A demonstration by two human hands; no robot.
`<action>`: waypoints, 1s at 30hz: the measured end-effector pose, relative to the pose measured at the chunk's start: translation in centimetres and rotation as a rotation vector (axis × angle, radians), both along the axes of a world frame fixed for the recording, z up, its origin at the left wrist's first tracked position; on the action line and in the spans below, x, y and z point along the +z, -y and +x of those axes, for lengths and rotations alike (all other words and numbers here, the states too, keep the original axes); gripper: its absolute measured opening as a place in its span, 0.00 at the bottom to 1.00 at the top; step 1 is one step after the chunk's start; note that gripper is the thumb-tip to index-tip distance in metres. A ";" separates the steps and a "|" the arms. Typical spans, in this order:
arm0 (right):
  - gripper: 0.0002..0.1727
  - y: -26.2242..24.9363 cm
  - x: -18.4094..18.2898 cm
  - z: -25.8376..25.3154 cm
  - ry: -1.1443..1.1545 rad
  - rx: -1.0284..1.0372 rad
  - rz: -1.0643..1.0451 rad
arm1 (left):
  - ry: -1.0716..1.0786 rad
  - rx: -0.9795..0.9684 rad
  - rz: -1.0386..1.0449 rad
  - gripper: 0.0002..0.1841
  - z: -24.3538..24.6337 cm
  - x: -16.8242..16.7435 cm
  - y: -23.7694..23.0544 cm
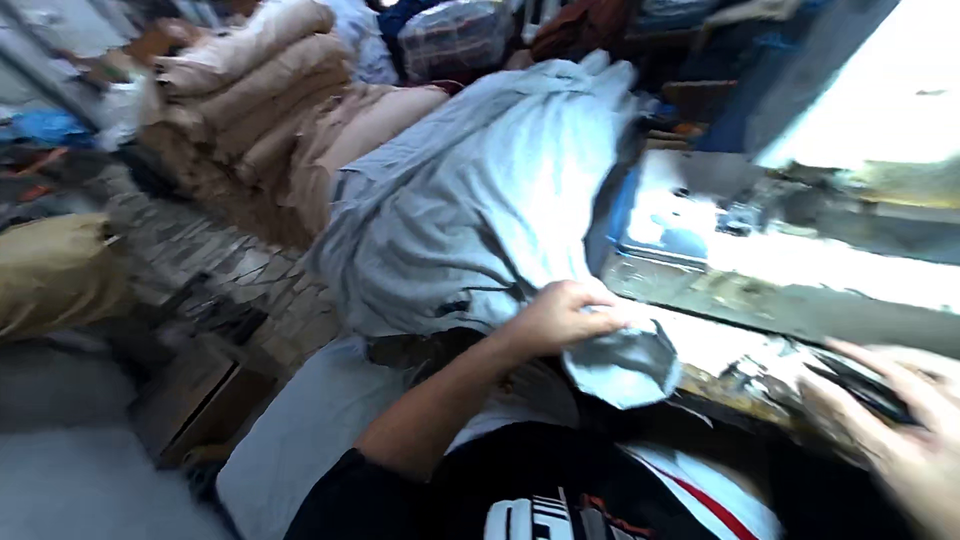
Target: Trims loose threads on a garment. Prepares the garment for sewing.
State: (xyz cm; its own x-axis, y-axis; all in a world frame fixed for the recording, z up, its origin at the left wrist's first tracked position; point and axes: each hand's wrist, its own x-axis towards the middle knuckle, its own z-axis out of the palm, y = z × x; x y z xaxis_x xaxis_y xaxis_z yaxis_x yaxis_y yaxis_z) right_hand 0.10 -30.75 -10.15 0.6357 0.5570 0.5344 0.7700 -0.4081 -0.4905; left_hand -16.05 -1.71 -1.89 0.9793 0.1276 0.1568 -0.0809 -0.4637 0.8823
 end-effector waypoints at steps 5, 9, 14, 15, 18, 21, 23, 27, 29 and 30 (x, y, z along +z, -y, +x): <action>0.25 -8.2 3.1 -2.5 -0.442 0.508 0.397 | 0.028 -0.038 -0.074 0.09 0.6 0.0 -0.1; 0.07 -11.4 2.9 -2.5 -0.806 0.572 0.379 | 0.010 0.080 0.021 0.05 0.1 0.9 -0.6; 0.05 -10.7 2.4 -2.2 -0.881 0.467 0.454 | 0.161 0.263 0.240 0.04 0.8 0.9 -2.5; 0.06 -10.4 2.5 -2.2 -0.904 0.472 0.463 | 0.163 0.244 0.143 0.06 1.5 1.4 -2.1; 0.10 -9.8 3.0 -2.3 -0.973 0.530 0.457 | 0.159 0.107 -0.022 0.09 5.3 3.1 -0.8; 0.18 -9.7 3.0 -2.1 -0.987 0.476 0.534 | 0.298 0.075 0.381 0.09 11.2 2.9 -1.6; 0.20 -9.7 3.0 -1.4 -1.002 0.431 0.605 | 0.326 0.065 0.570 0.08 14.8 1.9 -2.5; 0.22 -10.7 3.3 -0.2 -0.973 0.340 0.654 | 0.307 0.018 0.660 0.11 19.8 0.6 -5.1; 0.21 -11.2 3.4 0.0 -0.931 0.330 0.658 | 0.326 0.004 0.763 0.12 21.0 -0.6 -6.8; 0.21 -11.4 3.3 0.1 -0.908 0.332 0.659 | 0.315 0.012 0.794 0.13 21.3 -0.8 -7.2</action>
State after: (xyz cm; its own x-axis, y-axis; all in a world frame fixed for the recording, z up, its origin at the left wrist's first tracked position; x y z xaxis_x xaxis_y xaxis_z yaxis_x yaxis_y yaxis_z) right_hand 0.18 -19.37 -6.83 0.8079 0.5521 0.2063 0.0489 0.2861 -0.9570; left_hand 5.25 5.49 -2.66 0.8741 -0.1259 0.4692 -0.2595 -0.9374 0.2321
